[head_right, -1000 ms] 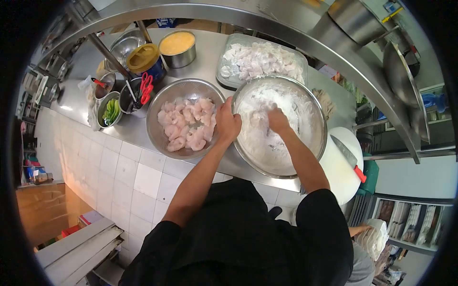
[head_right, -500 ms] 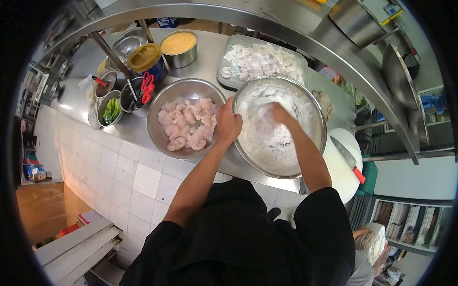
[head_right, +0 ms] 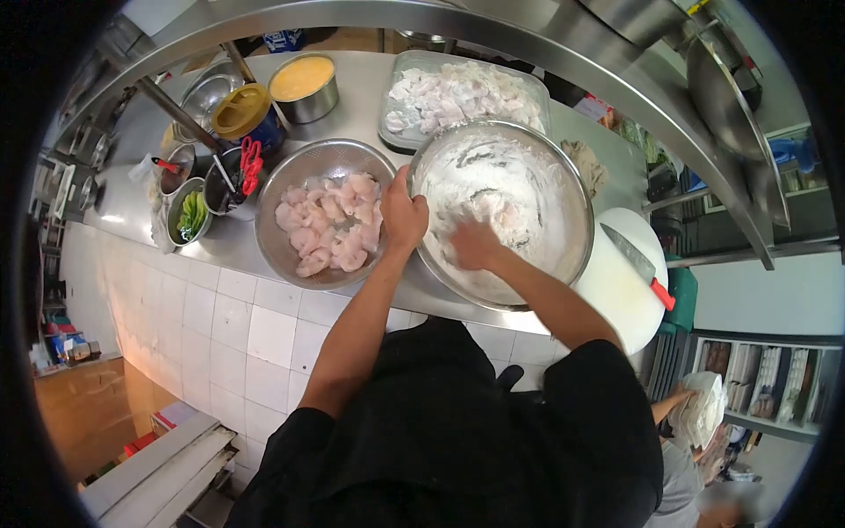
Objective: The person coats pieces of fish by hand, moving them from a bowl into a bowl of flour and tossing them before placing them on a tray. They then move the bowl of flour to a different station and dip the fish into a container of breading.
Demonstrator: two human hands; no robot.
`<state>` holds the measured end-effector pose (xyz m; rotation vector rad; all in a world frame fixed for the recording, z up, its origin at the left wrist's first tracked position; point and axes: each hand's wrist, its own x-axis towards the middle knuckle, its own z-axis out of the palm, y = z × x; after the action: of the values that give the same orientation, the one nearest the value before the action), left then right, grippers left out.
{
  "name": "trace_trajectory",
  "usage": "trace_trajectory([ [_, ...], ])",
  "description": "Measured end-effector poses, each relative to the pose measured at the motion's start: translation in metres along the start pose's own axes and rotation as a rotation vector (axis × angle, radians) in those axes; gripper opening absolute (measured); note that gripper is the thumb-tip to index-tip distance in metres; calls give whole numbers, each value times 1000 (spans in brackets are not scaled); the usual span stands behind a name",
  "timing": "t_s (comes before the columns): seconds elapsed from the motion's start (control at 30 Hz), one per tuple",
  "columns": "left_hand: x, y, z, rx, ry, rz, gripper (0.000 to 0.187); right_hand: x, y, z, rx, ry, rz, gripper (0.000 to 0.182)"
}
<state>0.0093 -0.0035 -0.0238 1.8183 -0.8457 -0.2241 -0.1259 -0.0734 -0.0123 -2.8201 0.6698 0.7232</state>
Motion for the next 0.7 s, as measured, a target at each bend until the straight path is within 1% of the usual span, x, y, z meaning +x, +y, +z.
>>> trace_trajectory([
  [0.07,-1,2,0,10,-13,-5,55,-31,22,-2,-223,65,-50,62],
  [0.13,-2,7,-2,20,-20,-73,54,-33,46,-3,-44,198,209,68],
  [0.17,-3,9,-2,16,-26,-76,54,6,103,67,-76,371,201,67],
  [0.2,-3,9,-3,7,-25,-70,54,10,105,62,-75,368,210,67],
  [0.27,0,9,-1,-1,-24,-51,54,20,101,46,-18,308,326,60],
  [0.3,1,8,-1,0,-17,-29,54,22,106,45,192,445,295,49],
  [0.33,-1,5,-1,2,-12,-11,54,13,103,32,196,443,296,49],
  [0.4,-1,6,-2,1,-17,-21,54,-13,94,-13,617,449,335,36],
  [0.47,-2,7,-3,0,-22,-34,54,-19,134,12,511,629,207,35],
  [0.5,-3,7,-2,10,-21,-37,54,-13,161,41,404,500,348,44],
  [0.57,-1,6,-3,18,-15,-39,54,-21,170,87,587,43,425,42],
  [0.63,0,6,-2,24,-19,-25,54,-40,96,86,681,185,368,50],
  [0.67,0,6,-1,23,-18,-26,54,-35,74,87,746,208,368,51],
  [0.7,-2,6,-1,21,-12,-33,54,-22,67,92,959,313,339,49],
])
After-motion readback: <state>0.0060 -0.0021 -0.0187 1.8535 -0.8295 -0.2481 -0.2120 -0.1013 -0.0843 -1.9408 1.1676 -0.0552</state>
